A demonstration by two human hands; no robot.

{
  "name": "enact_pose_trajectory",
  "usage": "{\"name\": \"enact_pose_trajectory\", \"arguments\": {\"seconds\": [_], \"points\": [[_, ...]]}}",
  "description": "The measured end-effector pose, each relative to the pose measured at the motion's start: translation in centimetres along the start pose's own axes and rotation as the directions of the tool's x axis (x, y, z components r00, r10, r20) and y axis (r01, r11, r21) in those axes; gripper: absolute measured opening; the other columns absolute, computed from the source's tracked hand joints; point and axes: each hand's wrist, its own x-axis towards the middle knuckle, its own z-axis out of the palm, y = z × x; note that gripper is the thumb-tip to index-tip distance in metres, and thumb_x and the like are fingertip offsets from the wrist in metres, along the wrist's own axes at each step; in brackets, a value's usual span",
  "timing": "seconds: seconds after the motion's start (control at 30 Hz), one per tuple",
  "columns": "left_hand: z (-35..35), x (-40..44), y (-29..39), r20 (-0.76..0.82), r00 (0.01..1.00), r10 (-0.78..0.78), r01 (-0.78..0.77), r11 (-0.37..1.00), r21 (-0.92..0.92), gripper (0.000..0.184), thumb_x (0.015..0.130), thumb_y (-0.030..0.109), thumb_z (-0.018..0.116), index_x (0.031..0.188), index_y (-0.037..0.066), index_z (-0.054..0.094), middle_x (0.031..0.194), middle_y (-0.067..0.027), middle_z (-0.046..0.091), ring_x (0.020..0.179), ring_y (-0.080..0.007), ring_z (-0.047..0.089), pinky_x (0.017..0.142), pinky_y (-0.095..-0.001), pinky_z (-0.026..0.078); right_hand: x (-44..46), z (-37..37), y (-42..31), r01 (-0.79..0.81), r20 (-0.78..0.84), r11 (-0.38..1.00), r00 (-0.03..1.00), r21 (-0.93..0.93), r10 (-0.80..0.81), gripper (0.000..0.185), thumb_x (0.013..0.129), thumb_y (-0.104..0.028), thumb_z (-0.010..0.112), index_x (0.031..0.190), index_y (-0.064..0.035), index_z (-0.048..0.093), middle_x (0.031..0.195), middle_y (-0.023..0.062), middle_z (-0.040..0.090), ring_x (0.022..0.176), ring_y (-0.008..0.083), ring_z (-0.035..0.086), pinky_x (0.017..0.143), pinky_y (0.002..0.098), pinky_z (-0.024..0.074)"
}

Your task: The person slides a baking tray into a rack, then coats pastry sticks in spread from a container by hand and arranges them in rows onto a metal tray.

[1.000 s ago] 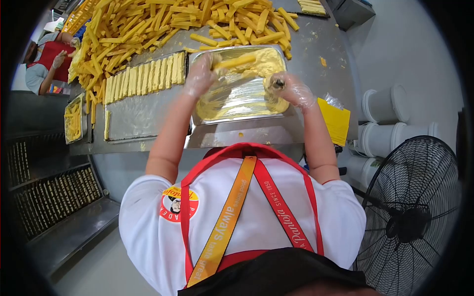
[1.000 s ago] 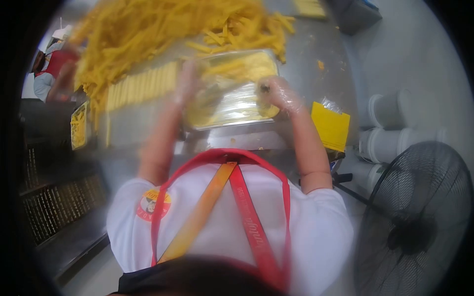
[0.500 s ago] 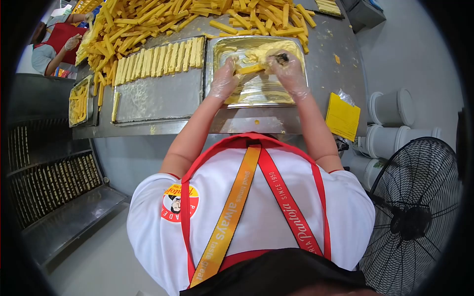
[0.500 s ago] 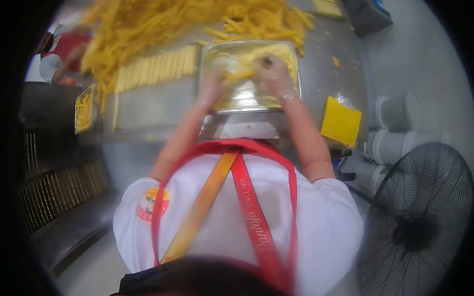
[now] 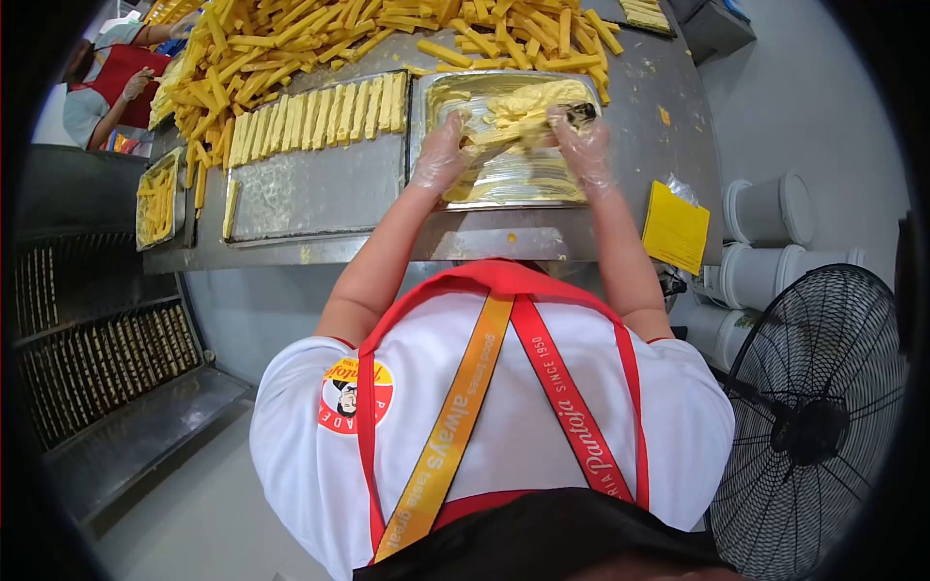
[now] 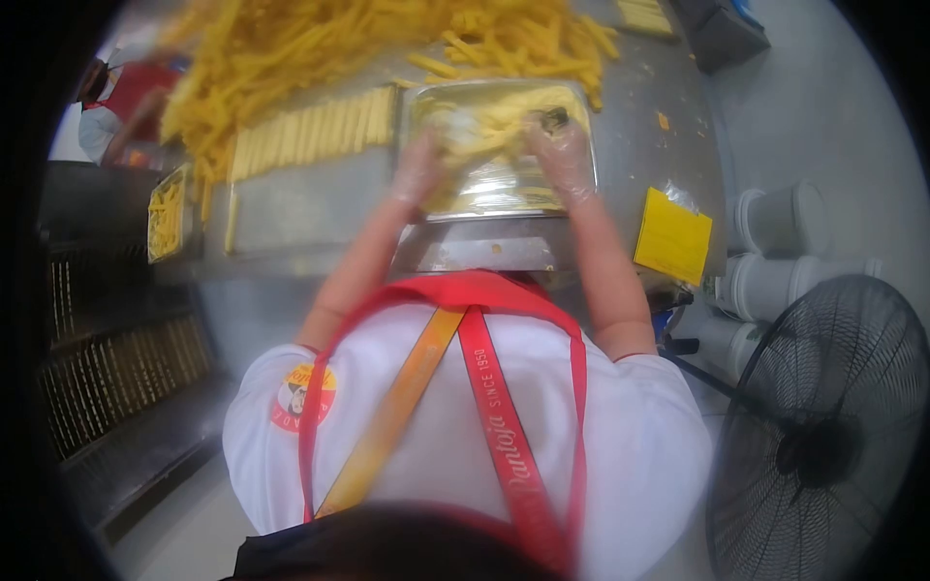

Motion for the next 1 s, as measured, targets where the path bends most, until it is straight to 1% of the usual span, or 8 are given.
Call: {"name": "enact_pose_trajectory", "arguments": {"seconds": [0.13,0.3,0.4,0.53,0.63,0.77,0.93,1.0], "points": [[0.6,0.1,-1.0,-0.005,0.998,-0.066,0.065,0.994,-0.086,0.047,0.073,0.009,0.065,0.117,0.003,0.05,0.089,-0.027,0.065,0.084,-0.0452,0.063,0.073,-0.0504,0.05,0.2,0.7,1.5,-0.029,0.055,0.983,0.998,0.181,0.019,0.024,0.086,-0.018,0.071,0.102,-0.0006,0.066,0.089,0.0032,0.067,0.081,0.0123,0.063,0.075,0.0268,0.0507],[-1.0,0.4,0.2,0.028,0.974,-0.224,0.226,0.968,-0.11,0.043,0.07,0.015,0.07,0.109,0.001,0.059,0.096,-0.0266,0.067,0.09,-0.0418,0.065,0.08,-0.0449,0.051,1.5,-0.9,2.4,-0.056,-0.091,0.998,0.994,-0.034,0.053,0.023,0.085,-0.017,0.071,0.101,-0.0009,0.066,0.089,0.0038,0.067,0.079,0.0117,0.063,0.074,0.0277,0.0508],[-1.5,0.5,0.5,0.088,0.942,-0.324,0.332,0.937,-0.106,0.037,0.068,0.019,0.072,0.1,0.001,0.065,0.096,-0.0254,0.068,0.09,-0.0402,0.066,0.082,-0.0427,0.052,-1.1,1.4,0.4,0.137,-0.088,0.99,0.986,-0.032,-0.14,0.021,0.084,-0.015,0.073,0.1,-0.0016,0.066,0.089,0.0035,0.067,0.079,0.0116,0.062,0.072,0.0271,0.0504],[-1.6,0.7,-0.2,0.209,0.883,-0.419,0.45,0.883,-0.134,0.035,0.066,0.023,0.074,0.093,0.001,0.069,0.093,-0.0238,0.069,0.087,-0.0375,0.067,0.081,-0.0408,0.052,-1.2,1.4,2.5,0.052,-0.119,0.985,0.992,0.164,-0.033,0.022,0.083,-0.014,0.074,0.1,-0.0017,0.067,0.09,0.0033,0.067,0.077,0.0116,0.061,0.07,0.0252,0.0493],[-3.2,0.5,1.8,0.258,0.854,-0.451,0.506,0.834,-0.218,0.038,0.065,0.024,0.074,0.093,0.001,0.069,0.09,-0.0234,0.069,0.084,-0.0357,0.067,0.081,-0.0393,0.052,-0.1,0.1,4.1,0.014,-0.132,1.0,0.991,0.003,-0.014,0.022,0.084,-0.014,0.074,0.1,-0.0017,0.066,0.09,0.0029,0.067,0.077,0.0114,0.061,0.07,0.0256,0.0496],[-1.9,0.3,-0.6,0.231,0.886,-0.403,0.443,0.883,-0.157,0.033,0.065,0.021,0.074,0.093,0.003,0.07,0.089,-0.022,0.069,0.082,-0.0337,0.067,0.078,-0.0382,0.052,-1.7,1.9,1.0,0.116,-0.097,0.993,0.988,-0.013,-0.117,0.02,0.084,-0.013,0.071,0.101,-0.0012,0.066,0.088,0.0033,0.067,0.076,0.0116,0.061,0.068,0.0265,0.0501],[-3.5,-0.3,1.4,0.215,0.903,-0.372,0.409,0.898,-0.163,0.024,0.068,0.015,0.07,0.09,0.005,0.069,0.089,-0.0179,0.069,0.085,-0.0335,0.065,0.078,-0.0392,0.051,0.2,0.2,2.5,-0.023,-0.109,1.0,0.994,0.01,0.024,0.019,0.084,-0.012,0.071,0.098,-0.0001,0.065,0.086,0.0041,0.066,0.076,0.0118,0.062,0.065,0.0271,0.0513],[-3.3,-0.5,1.0,0.121,0.991,-0.049,0.053,0.998,-0.032,0.023,0.07,0.013,0.069,0.092,0.006,0.067,0.087,-0.015,0.067,0.085,-0.0335,0.064,0.076,-0.0415,0.05,0.8,0.0,1.5,-0.045,-0.126,0.986,0.992,-0.161,0.025,0.019,0.084,-0.012,0.071,0.097,-0.0001,0.065,0.086,0.0038,0.065,0.076,0.0121,0.063,0.065,0.0274,0.0521]]}}
